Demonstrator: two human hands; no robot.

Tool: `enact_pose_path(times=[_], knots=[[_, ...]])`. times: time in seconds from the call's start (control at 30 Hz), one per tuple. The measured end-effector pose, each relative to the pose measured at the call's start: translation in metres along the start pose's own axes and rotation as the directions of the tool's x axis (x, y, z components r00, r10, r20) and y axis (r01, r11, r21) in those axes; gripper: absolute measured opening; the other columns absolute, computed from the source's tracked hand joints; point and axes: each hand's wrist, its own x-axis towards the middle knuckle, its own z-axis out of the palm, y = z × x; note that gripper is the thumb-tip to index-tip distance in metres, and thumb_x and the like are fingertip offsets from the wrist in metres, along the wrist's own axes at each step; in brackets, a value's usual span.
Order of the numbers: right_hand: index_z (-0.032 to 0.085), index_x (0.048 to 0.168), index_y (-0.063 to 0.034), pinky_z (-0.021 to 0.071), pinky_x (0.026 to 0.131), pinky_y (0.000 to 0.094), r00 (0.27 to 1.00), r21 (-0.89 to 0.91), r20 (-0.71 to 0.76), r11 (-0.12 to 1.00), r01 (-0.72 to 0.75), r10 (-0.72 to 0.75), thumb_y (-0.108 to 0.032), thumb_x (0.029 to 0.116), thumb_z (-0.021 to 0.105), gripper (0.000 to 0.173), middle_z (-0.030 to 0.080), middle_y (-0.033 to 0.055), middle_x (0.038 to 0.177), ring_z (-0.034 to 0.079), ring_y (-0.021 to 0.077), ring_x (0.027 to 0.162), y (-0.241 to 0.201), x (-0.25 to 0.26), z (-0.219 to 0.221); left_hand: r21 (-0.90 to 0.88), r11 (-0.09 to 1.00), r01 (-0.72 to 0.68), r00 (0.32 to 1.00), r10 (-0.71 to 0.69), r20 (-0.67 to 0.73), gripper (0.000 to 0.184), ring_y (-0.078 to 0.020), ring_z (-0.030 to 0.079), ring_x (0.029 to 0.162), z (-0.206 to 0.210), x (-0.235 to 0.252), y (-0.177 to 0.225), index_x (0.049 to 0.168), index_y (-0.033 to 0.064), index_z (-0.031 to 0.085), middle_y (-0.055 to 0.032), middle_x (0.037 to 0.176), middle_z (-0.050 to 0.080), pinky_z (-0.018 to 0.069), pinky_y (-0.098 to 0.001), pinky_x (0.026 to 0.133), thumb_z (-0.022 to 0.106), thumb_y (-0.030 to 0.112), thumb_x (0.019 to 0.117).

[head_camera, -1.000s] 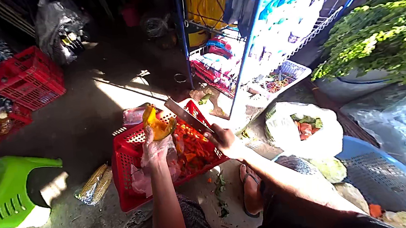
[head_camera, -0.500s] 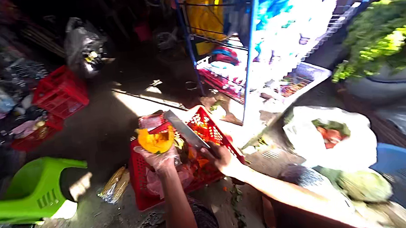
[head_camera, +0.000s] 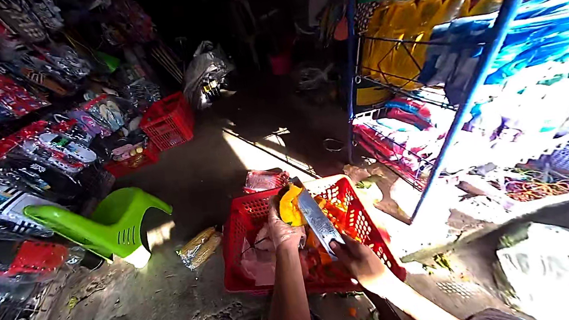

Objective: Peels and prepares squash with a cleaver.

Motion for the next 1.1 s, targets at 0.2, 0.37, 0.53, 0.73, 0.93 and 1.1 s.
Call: enact_pose_path(times=[0.2,0.37,0.53,0.73,0.93,1.1], knots=[[0.061,0.130,0.0016,0.0548,0.073,0.0434,0.997,-0.014,-0.012,0.997,-0.077,0.077,-0.024,0.1085,0.053,0.034,0.068,0.0150,0.091,0.064,0.0223,0.074,-0.003,0.000,-0.013,0.490,0.869,0.069,0.965,-0.183,0.188,0.046,-0.0320,0.060,0.122,0.001,0.010,-0.021,0.152,0.0056,0.041,-0.0235,0.137,0.058,0.0514,-0.0505,0.100,0.043,0.019,0.1079],[0.063,0.127,0.0043,0.0533,0.089,0.0555,1.000,-0.222,-0.013,0.975,-0.029,0.027,-0.024,0.1085,0.052,0.036,0.071,0.0231,0.098,0.070,0.0350,0.093,0.000,-0.004,-0.028,0.154,0.885,0.439,0.851,-0.465,0.245,0.049,-0.0246,0.062,0.109,0.015,-0.009,0.001,0.145,0.0142,0.046,-0.0129,0.128,0.060,0.0556,-0.0469,0.086,0.026,0.044,0.1120],[0.064,0.122,-0.0006,0.0524,0.081,0.0615,0.999,-0.418,0.038,0.908,-0.007,0.025,-0.038,0.1104,0.044,0.044,0.069,0.0224,0.089,0.069,0.0401,0.087,0.008,-0.005,-0.032,-0.441,0.626,0.643,0.759,-0.596,0.262,0.044,-0.0213,0.064,0.092,0.014,-0.012,-0.008,0.123,0.0157,0.053,-0.0075,0.103,0.064,0.0556,-0.0456,0.078,0.038,0.053,0.1056],[0.067,0.113,0.0027,0.0539,0.066,0.0650,0.935,-0.528,-0.184,0.833,0.167,-0.304,-0.032,0.1080,0.047,0.041,0.068,0.0236,0.076,0.070,0.0454,0.073,0.012,-0.009,-0.044,-0.694,0.519,0.499,0.847,-0.460,0.266,0.034,-0.0350,0.066,0.096,0.014,-0.002,-0.007,0.121,0.0076,0.052,-0.0184,0.108,0.064,0.0575,-0.0544,0.081,0.039,0.035,0.1069],[0.066,0.106,0.0002,0.0521,0.060,0.0650,0.904,-0.645,-0.304,0.763,0.036,-0.300,-0.046,0.1080,0.039,0.054,0.068,0.0215,0.074,0.070,0.0462,0.071,0.017,-0.004,-0.063,-0.744,0.549,0.380,0.908,-0.373,0.188,0.033,-0.0345,0.063,0.108,0.007,0.008,-0.007,0.130,0.0097,0.052,-0.0167,0.120,0.062,0.0542,-0.0557,0.092,0.037,0.028,0.1071],[0.065,0.109,0.0000,0.0526,0.065,0.0672,0.932,-0.676,-0.309,0.733,-0.076,-0.189,-0.048,0.1089,0.037,0.056,0.069,0.0246,0.079,0.071,0.0504,0.078,0.018,0.001,-0.060,-0.740,0.509,0.439,0.899,-0.242,0.366,0.063,-0.0394,0.059,0.122,0.003,0.002,-0.003,0.140,0.0105,0.048,-0.0213,0.134,0.058,0.0513,-0.0579,0.101,0.060,0.053,0.0953]])
